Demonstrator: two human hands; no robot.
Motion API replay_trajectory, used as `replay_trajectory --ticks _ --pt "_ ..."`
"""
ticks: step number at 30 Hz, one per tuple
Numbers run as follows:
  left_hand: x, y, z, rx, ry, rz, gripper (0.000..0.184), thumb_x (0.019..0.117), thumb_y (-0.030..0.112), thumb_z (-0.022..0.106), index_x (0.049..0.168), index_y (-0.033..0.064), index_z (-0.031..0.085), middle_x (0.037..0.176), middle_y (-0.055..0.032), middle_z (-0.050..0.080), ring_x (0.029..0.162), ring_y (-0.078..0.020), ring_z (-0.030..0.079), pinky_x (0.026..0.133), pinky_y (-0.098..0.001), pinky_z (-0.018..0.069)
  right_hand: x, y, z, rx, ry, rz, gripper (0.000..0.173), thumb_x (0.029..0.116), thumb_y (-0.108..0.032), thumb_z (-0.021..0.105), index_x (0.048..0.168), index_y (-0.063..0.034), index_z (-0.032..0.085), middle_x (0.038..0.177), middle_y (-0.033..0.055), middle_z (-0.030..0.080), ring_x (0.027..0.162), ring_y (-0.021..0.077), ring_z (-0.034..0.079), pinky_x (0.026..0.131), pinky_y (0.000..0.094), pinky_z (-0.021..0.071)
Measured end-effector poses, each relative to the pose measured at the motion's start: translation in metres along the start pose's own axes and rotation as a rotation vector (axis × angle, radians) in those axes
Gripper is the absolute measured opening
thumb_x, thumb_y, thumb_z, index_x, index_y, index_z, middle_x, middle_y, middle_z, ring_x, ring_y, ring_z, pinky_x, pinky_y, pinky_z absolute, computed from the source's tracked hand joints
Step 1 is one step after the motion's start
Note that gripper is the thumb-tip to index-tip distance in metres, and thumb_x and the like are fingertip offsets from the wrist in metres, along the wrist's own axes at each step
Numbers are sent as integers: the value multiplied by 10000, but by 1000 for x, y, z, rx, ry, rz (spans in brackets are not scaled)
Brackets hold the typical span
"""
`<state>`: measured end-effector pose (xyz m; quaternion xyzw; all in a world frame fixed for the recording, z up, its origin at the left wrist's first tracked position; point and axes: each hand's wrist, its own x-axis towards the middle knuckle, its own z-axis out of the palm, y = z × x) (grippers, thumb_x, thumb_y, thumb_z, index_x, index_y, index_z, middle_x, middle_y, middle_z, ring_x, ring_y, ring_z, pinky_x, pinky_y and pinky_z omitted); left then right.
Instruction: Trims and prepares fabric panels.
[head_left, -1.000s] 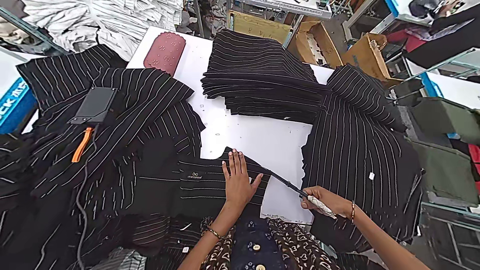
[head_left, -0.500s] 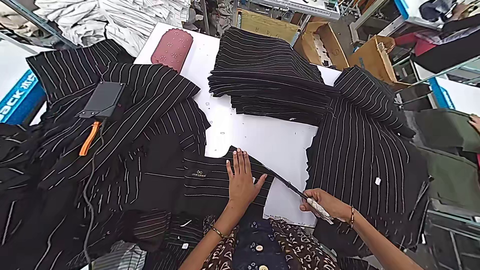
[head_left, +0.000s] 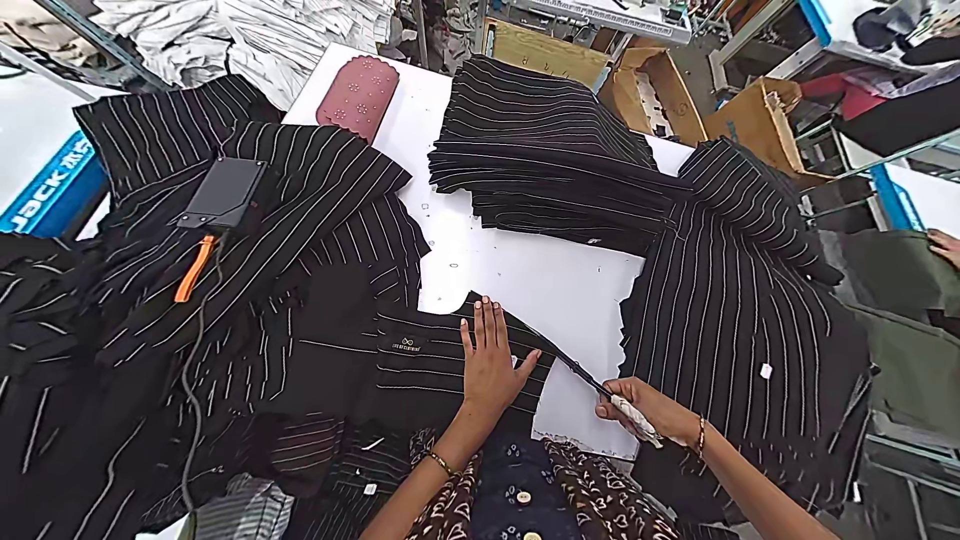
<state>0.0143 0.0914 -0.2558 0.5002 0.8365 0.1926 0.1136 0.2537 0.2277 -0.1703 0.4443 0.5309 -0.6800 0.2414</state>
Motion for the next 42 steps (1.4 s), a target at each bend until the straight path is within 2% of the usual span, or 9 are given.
replay_trajectory --ticks 5,9,15,20,27,32,37,42 --pt "0 1 -2 -10 -22 -17 1117 870 758 501 1543 -113 315 1629 -282 295 1525 -420 286 1196 -660 174 6 -17 4 -47 -6 4 259 947 -344 725 838 -159 579 552 -88 520 440 11 481 441 175 401" --pt "1 1 0 -14 31 -29 1203 837 796 502 1509 -181 303 1596 -350 298 1505 -470 297 1204 -631 202 8 -14 1 -35 9 9 216 950 -281 731 843 -145 602 557 -77 558 447 18 512 449 177 425" --pt "0 2 0 -28 64 -50 1244 809 796 544 1477 -226 307 1568 -407 287 1481 -517 310 1207 -603 221 15 -26 3 -76 -6 -21 267 942 -363 727 833 -165 584 556 -96 521 450 5 483 450 174 401" --pt "0 1 0 -21 62 -54 1253 803 809 536 1472 -226 317 1567 -405 293 1481 -512 315 1209 -597 222 20 -28 0 -75 -7 -4 209 945 -275 739 860 -139 605 565 -78 562 454 17 520 452 178 432" --pt "0 1 -1 -35 74 -57 1259 795 798 561 1458 -244 319 1550 -425 300 1469 -530 324 1201 -601 238 28 -49 6 -102 -29 -14 236 961 -295 720 837 -149 581 564 -88 537 456 10 501 455 172 419" --pt "0 1 -2 -47 90 -61 1259 792 805 561 1455 -240 330 1546 -421 314 1464 -525 337 1202 -597 244 32 -47 4 -80 -24 -8 228 959 -279 726 843 -140 586 557 -75 554 443 19 515 442 178 434" --pt "0 2 -3 -51 91 -62 1260 785 794 581 1452 -245 329 1545 -423 313 1463 -526 339 1197 -597 251 36 -59 10 -79 -30 -35 253 963 -301 716 818 -153 570 554 -91 527 451 5 488 454 169 407" --pt "0 0 0 -62 123 -52 1262 773 801 593 1431 -250 359 1522 -428 347 1450 -531 359 1193 -597 273 42 -57 7 -81 -42 -39 208 954 -274 732 863 -136 607 569 -80 563 454 10 511 450 170 424"
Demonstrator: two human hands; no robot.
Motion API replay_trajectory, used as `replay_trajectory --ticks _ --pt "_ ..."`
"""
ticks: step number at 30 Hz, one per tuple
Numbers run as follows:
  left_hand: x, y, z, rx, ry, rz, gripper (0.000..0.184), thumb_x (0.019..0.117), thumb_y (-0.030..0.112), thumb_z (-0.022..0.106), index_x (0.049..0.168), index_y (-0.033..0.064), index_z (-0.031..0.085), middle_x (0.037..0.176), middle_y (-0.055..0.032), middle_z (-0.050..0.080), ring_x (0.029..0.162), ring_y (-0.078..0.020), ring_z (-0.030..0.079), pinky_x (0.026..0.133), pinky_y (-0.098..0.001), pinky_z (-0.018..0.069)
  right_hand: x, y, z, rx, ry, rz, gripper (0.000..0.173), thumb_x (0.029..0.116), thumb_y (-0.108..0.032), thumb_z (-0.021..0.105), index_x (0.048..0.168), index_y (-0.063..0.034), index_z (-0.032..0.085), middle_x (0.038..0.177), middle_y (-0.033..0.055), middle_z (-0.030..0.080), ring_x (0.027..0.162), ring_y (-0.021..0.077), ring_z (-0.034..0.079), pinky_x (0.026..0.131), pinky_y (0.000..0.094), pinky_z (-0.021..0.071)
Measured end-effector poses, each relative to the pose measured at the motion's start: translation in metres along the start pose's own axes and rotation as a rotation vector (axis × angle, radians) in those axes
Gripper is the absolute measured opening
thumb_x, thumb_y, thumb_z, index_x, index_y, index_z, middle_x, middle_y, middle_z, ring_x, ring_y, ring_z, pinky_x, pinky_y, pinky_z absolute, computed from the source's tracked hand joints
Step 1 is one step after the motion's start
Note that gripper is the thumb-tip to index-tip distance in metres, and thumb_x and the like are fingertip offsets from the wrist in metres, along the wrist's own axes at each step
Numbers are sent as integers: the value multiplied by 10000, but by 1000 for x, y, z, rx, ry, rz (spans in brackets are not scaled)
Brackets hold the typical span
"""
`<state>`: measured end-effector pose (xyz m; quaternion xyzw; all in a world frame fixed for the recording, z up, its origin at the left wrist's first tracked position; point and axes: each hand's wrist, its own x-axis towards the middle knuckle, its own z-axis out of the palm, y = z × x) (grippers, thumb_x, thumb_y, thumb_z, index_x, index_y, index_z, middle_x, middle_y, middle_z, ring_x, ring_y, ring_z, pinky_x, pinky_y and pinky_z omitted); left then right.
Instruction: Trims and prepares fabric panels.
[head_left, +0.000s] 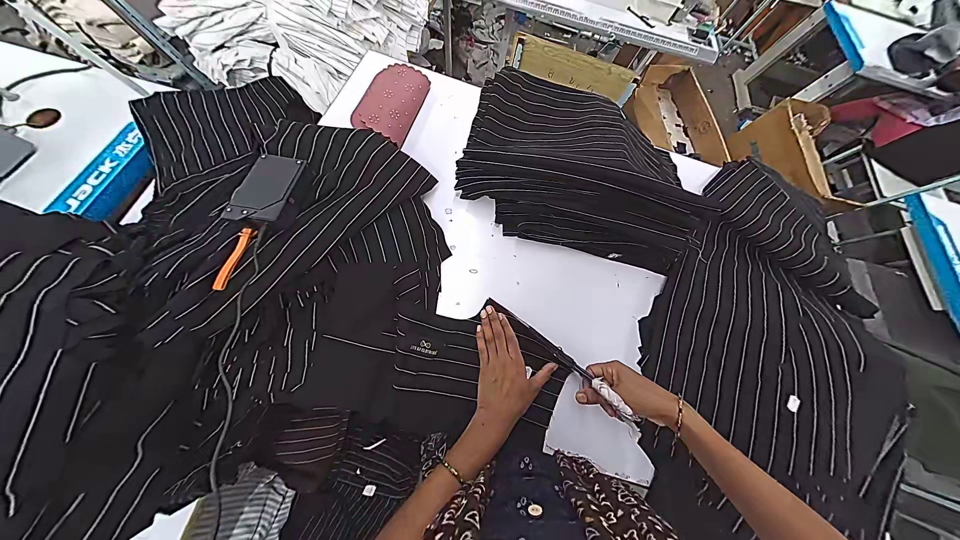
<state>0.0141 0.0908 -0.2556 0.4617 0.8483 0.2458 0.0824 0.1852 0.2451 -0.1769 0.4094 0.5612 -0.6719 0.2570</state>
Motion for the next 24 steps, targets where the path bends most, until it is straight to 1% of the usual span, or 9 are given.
replay_trajectory --ticks 3,7,13,16,18,21,24 --pt "-1 0 1 5 11 2 1262 772 810 583 1427 -247 371 1518 -427 356 1446 -530 365 1190 -595 279 1 -2 0 7 2 13 221 965 -290 719 857 -138 601 565 -78 559 452 12 511 448 172 425" --pt "0 0 0 4 27 12 1266 769 805 584 1419 -260 367 1505 -438 363 1429 -541 386 1179 -596 295 8 -15 3 -43 10 4 230 970 -292 710 840 -142 595 557 -93 534 455 1 488 456 169 404" --pt "0 0 1 -8 33 14 1258 773 806 582 1421 -252 374 1507 -434 364 1428 -536 391 1179 -592 298 10 -18 -1 -65 8 16 213 956 -277 731 854 -133 612 577 -78 578 467 12 527 464 176 435" --pt "0 0 0 -3 33 17 1261 774 813 567 1413 -258 379 1502 -434 372 1420 -533 404 1174 -588 308 13 -22 -1 -73 9 7 250 957 -315 725 840 -139 592 564 -86 551 464 9 509 467 176 420" --pt "0 0 0 2 36 17 1259 778 814 558 1412 -259 378 1504 -434 370 1419 -532 407 1176 -585 309 17 -28 0 -91 6 -1 251 956 -316 726 841 -143 584 568 -95 536 469 3 497 473 171 413" --pt "0 -1 0 -5 48 24 1254 776 805 576 1415 -256 378 1501 -435 373 1422 -531 404 1176 -587 310 22 -32 -1 -119 5 -2 236 934 -297 756 847 -139 602 574 -92 558 467 2 508 471 170 420" --pt "0 -1 1 -5 63 29 1250 778 810 566 1411 -254 388 1496 -426 390 1419 -527 410 1170 -586 319 21 -32 -3 -123 8 17 219 936 -269 757 856 -125 612 572 -72 578 462 17 525 463 177 433"
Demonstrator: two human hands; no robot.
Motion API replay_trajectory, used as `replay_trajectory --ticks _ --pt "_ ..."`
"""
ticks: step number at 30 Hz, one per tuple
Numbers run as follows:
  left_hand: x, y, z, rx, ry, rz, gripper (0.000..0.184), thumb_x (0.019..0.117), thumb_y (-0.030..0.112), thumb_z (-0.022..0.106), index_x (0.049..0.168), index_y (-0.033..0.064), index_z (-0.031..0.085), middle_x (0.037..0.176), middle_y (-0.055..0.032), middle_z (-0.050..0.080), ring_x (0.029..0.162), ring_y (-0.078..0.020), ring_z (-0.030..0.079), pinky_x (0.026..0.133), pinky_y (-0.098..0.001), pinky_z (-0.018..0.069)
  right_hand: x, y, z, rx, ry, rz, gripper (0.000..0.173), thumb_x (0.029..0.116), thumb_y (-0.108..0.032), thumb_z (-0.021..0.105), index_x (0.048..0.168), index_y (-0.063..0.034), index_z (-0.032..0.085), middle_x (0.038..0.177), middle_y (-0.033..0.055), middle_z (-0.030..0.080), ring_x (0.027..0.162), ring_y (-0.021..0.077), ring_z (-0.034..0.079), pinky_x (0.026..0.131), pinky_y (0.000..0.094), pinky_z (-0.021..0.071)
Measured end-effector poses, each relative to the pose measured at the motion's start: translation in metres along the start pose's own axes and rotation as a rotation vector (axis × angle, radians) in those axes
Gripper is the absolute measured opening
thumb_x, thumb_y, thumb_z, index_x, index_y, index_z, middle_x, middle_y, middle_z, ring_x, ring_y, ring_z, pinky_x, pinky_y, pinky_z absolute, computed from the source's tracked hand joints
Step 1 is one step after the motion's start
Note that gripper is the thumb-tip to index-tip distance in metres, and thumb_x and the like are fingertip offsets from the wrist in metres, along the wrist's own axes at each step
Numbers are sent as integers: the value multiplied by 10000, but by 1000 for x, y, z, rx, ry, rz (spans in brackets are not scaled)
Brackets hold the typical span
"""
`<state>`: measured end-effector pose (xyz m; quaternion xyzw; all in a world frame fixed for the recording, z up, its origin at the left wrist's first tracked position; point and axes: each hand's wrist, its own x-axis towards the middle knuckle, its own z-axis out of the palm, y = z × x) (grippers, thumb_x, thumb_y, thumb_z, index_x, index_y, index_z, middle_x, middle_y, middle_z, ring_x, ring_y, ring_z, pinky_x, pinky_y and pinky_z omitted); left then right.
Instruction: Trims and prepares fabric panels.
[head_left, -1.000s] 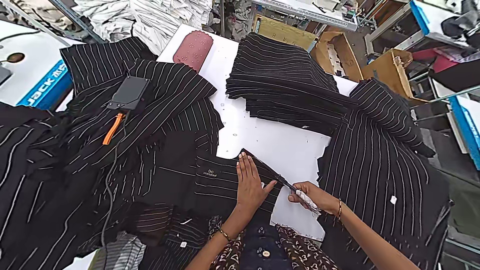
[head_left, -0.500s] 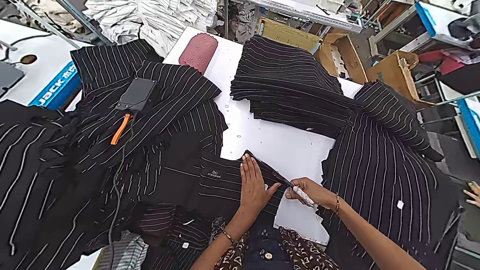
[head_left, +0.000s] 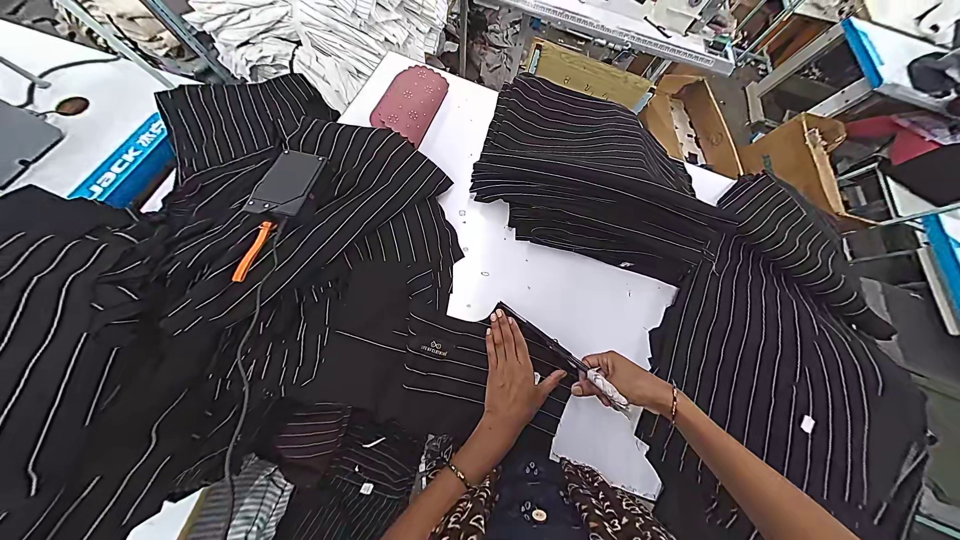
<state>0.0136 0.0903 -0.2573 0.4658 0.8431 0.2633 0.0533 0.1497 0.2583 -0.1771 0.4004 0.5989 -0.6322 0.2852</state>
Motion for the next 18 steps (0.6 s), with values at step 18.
replay_trajectory --ticks 18 --pt "1 -1 0 -7 5 2 1213 791 793 571 1408 -240 413 1507 -408 393 1429 -508 410 1177 -580 315 6 -5 9 -129 294 -27 200 953 -252 740 946 -77 642 660 -20 657 542 67 617 550 244 525"
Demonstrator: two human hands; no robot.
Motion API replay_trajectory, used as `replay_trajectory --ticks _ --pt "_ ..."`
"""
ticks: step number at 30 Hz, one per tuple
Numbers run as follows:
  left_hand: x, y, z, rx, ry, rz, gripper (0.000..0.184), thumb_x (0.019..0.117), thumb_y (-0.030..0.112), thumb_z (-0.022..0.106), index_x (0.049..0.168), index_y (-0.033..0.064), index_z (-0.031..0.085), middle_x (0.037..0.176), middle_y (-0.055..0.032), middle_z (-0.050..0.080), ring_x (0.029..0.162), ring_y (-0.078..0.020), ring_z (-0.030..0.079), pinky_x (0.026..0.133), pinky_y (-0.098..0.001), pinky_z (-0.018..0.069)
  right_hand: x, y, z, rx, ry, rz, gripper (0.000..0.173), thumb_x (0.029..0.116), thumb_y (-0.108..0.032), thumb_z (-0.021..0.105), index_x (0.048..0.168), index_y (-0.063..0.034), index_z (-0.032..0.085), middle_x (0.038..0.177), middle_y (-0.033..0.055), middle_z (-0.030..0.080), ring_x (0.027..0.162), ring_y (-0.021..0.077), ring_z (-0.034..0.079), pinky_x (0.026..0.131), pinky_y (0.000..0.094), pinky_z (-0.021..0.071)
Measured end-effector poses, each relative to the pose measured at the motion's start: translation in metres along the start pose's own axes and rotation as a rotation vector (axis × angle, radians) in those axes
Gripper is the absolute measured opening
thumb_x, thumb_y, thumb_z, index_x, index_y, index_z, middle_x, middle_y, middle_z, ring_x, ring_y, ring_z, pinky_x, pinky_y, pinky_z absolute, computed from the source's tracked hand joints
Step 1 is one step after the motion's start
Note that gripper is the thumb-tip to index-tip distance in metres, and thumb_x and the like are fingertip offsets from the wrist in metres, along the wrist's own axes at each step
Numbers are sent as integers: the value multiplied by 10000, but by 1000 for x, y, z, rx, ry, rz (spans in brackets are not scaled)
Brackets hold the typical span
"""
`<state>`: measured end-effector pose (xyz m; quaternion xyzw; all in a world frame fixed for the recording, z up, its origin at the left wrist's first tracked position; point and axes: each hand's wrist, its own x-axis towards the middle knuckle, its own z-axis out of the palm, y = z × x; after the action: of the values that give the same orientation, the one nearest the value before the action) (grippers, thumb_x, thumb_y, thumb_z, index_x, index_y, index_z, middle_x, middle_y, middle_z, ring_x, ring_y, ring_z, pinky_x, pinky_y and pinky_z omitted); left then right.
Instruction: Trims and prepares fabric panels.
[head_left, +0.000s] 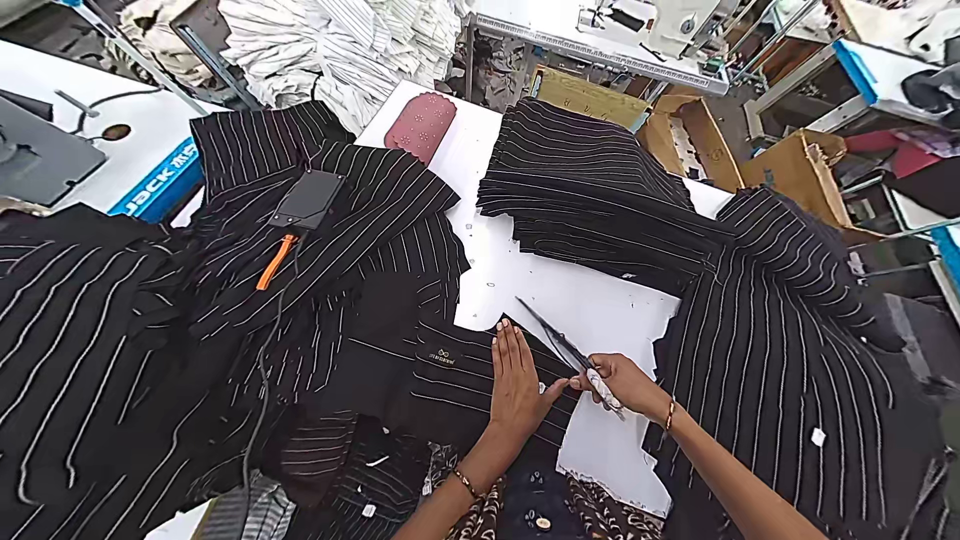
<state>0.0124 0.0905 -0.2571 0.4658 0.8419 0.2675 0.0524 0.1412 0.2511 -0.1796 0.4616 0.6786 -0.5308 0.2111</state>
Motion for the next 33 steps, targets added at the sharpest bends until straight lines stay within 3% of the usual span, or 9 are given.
replay_trajectory --ticks 4,8,11,13,17,20,23,28,33 --pt "-1 0 1 -3 -40 18 1100 869 716 550 1435 -216 402 1526 -388 386 1451 -492 387 1190 -590 283 -15 20 4 -237 552 -104 336 913 -60 673 1233 42 667 1079 234 717 998 354 699 916 534 532" --pt "-1 1 0 21 -97 69 984 921 637 543 1461 -175 411 1551 -349 383 1471 -465 370 1194 -619 247 -17 46 14 -351 874 -229 383 992 -21 569 1356 95 592 1370 346 568 1296 512 541 1110 595 411" --pt "0 3 0 30 -130 91 913 956 601 502 1473 -148 420 1566 -311 392 1482 -450 359 1191 -638 238 -16 47 48 -267 969 -410 327 1010 -79 527 1268 64 667 1255 256 679 1155 416 667 1007 540 524" --pt "0 1 -1 -1 -143 97 833 984 537 470 1482 -129 423 1579 -284 390 1493 -437 346 1194 -648 218 -15 38 86 -135 863 -438 443 966 -206 643 1323 57 628 1157 214 709 1012 357 699 887 504 569" --pt "-1 -9 -5 -394 -131 209 555 1016 297 460 1405 -88 554 1504 -230 520 1443 -385 453 1196 -612 278 -21 7 121 -14 777 -308 279 843 -138 793 1037 54 738 956 223 730 936 392 697 861 556 538" --pt "-9 -16 -22 -719 -311 335 426 1034 136 478 1379 -95 575 1429 -230 592 1391 -349 526 1209 -496 341 -42 20 104 23 905 -225 395 858 -181 800 1087 126 703 999 288 729 968 417 723 906 588 545" --pt "-29 -27 -24 -488 -289 526 408 1025 212 528 1358 5 639 1403 -121 643 1367 -255 564 1188 -513 359 -85 60 70 -44 1108 -3 535 902 -242 778 1190 187 637 1108 397 666 1070 552 654 965 689 466" --pt "-29 -54 -32 -67 -288 396 586 1012 442 521 1495 111 536 1586 -85 467 1466 -302 440 1159 -690 265 -119 111 43 -160 1541 -6 201 938 -16 616 1084 78 716 1112 351 642 1082 517 603 974 602 453" --pt "17 -65 -31 44 -391 362 679 1034 551 402 1582 150 410 1659 -21 348 1456 -317 448 1099 -683 334 -56 35 89 -234 1216 -413 311 993 -23 477 1172 43 723 1240 213 702 1231 395 638 1074 534 489"
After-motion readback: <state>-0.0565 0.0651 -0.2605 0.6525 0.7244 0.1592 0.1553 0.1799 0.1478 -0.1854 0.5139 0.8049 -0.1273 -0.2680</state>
